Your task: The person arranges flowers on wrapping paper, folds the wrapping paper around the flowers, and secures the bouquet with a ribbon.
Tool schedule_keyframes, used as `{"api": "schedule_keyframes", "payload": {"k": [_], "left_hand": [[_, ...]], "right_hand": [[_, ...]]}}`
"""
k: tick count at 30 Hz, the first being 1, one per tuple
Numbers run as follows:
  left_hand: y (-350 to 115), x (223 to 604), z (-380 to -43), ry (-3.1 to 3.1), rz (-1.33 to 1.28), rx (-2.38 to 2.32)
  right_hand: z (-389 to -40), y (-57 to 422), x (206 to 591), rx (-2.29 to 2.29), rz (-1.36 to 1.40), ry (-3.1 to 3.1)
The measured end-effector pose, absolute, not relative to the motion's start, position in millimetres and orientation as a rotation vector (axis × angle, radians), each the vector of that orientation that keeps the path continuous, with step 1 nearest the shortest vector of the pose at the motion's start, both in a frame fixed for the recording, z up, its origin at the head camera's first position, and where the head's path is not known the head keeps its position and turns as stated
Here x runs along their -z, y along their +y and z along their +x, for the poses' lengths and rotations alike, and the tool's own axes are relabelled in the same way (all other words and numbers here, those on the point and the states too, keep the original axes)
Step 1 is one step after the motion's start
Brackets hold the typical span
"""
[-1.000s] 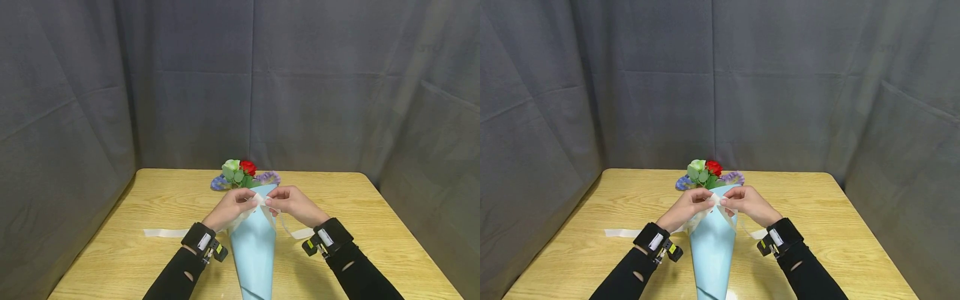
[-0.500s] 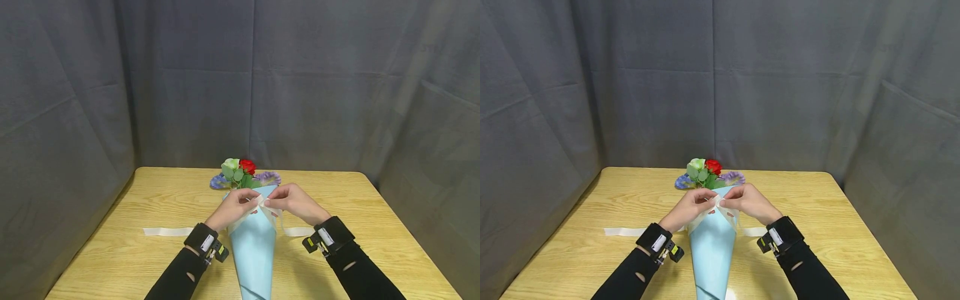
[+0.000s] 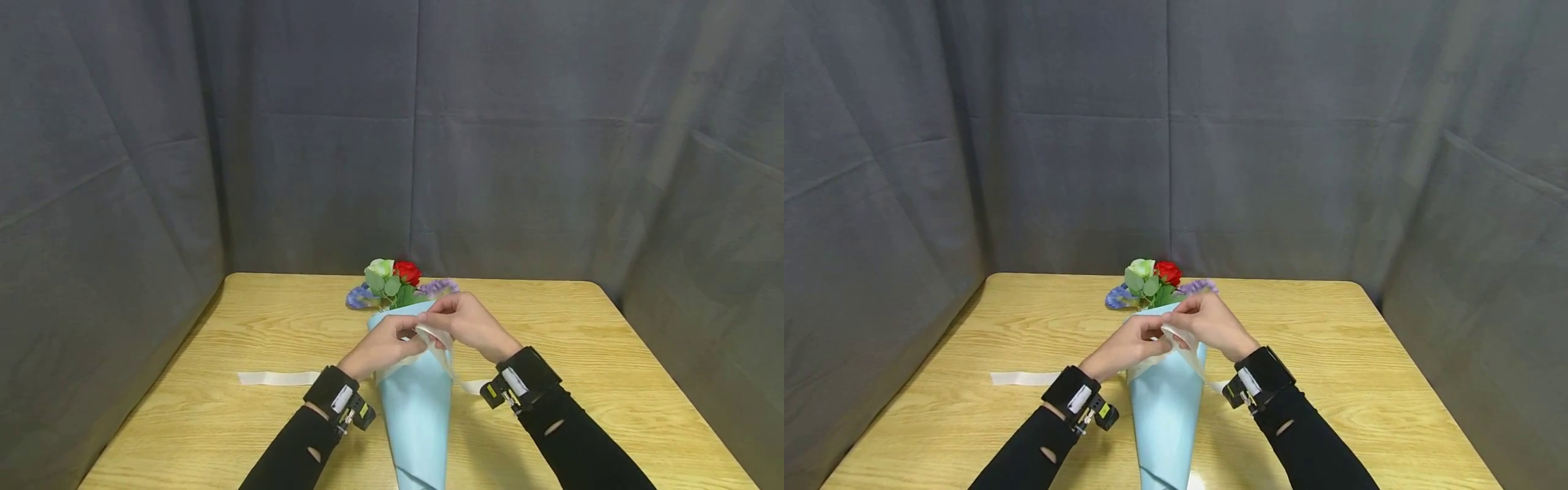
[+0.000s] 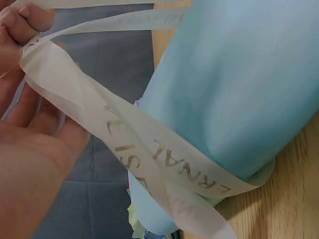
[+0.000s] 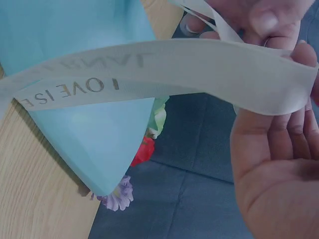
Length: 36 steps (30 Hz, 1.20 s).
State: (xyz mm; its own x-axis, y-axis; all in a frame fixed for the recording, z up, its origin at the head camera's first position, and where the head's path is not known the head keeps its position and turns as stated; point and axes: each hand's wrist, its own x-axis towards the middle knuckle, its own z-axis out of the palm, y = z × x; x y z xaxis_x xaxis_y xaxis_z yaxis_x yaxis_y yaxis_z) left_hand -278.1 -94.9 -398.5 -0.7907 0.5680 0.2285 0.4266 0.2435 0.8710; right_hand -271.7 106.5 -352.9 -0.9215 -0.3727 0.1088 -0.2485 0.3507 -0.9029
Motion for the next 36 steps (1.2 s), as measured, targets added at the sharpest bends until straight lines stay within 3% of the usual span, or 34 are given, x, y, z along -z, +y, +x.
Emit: {"api": "schedule_keyframes", "payload": {"k": [13, 21, 36], "left_hand": [[-93, 404, -280, 2.349, 0.891, -1.587], [-93, 404, -279, 2.31, 0.87, -1.581], [-93, 410, -280, 2.126, 0.762, -1.821]], "right_hand": [[-275, 111, 347, 1.397, -0.728, 2.661], [-280, 114, 340, 1.443, -0.635, 2.65], [-299, 118, 391, 1.243, -0.742, 2.832]]}}
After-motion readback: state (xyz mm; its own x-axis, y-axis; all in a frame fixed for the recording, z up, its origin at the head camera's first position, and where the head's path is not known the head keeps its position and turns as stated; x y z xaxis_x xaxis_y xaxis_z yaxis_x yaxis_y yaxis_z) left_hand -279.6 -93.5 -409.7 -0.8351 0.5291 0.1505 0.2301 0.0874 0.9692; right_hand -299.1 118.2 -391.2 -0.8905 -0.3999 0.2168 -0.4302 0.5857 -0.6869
